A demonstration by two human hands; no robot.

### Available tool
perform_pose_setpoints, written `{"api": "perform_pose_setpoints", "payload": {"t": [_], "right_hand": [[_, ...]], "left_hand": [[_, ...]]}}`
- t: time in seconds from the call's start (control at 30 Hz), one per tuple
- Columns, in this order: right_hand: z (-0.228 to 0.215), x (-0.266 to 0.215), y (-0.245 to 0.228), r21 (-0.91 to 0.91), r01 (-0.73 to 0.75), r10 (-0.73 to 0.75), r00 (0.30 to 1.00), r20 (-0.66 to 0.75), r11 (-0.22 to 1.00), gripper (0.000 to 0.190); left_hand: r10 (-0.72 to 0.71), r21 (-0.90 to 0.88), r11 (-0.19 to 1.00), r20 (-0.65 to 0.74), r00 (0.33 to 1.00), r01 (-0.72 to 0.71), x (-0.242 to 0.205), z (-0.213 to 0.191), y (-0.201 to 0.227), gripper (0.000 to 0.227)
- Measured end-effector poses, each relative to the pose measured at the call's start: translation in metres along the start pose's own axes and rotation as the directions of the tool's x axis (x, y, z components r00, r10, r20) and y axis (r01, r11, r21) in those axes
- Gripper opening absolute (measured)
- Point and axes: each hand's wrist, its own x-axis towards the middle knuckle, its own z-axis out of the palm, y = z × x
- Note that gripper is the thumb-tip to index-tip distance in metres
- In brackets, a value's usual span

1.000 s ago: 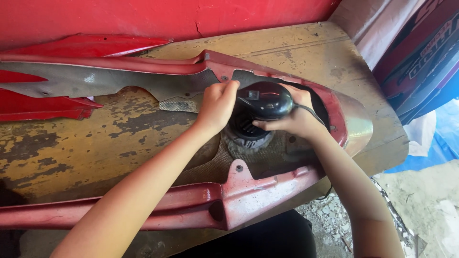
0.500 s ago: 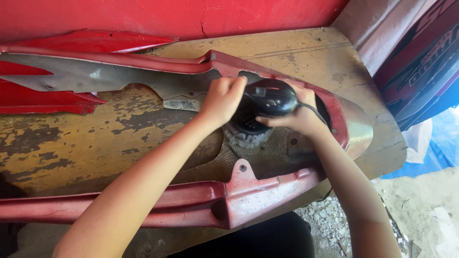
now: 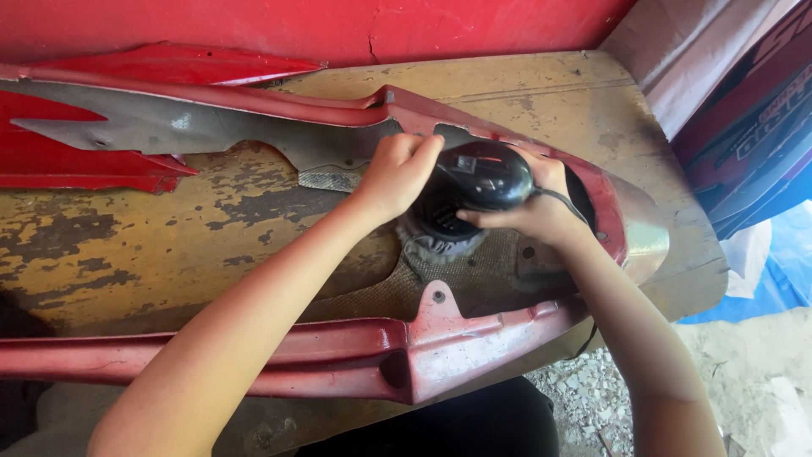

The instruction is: The person uses a handheld electric polisher with a brush attachment to polish the surface of a red motorcycle part resting on a wooden workbench. They move the tool across the curved edges and flat surfaces of the part.

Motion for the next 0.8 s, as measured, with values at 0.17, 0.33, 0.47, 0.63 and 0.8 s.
{"api": "perform_pose_setpoints", "payload": {"t": [0.17,0.33,0.47,0.63,0.8], "right_hand": [[0.014,0.024,0.01,0.046,0.074,-0.074,0.997,-0.002,0.996,0.066],[0.013,0.027,0.008,0.061,0.082,-0.083,0.996,0.021,0.995,0.065],[0.008,0.019,0.001,0.04,0.053,-0.054,0.998,0.036,0.998,0.066],[0.026,0.023,0.003,0.021,-0.005,0.006,0.999,-0.033,1.0,0.065],[0.048,0.028,-0.003,0.063,0.086,-0.078,0.989,-0.126,0.994,0.065]], "left_hand": [[0.031,0.038,0.999,-0.099,0.995,-0.028,0.014,-0.014,-0.017,0.047],[-0.022,0.064,0.998,-0.12,0.992,0.03,0.016,-0.016,-0.026,0.05],[0.013,0.024,1.0,-0.083,0.996,-0.011,0.014,-0.013,-0.015,0.046],[0.083,-0.002,0.997,-0.065,0.994,-0.084,0.019,-0.024,-0.019,0.043],[-0.056,0.007,0.998,-0.105,0.993,0.057,0.027,-0.045,-0.037,0.048]]}}
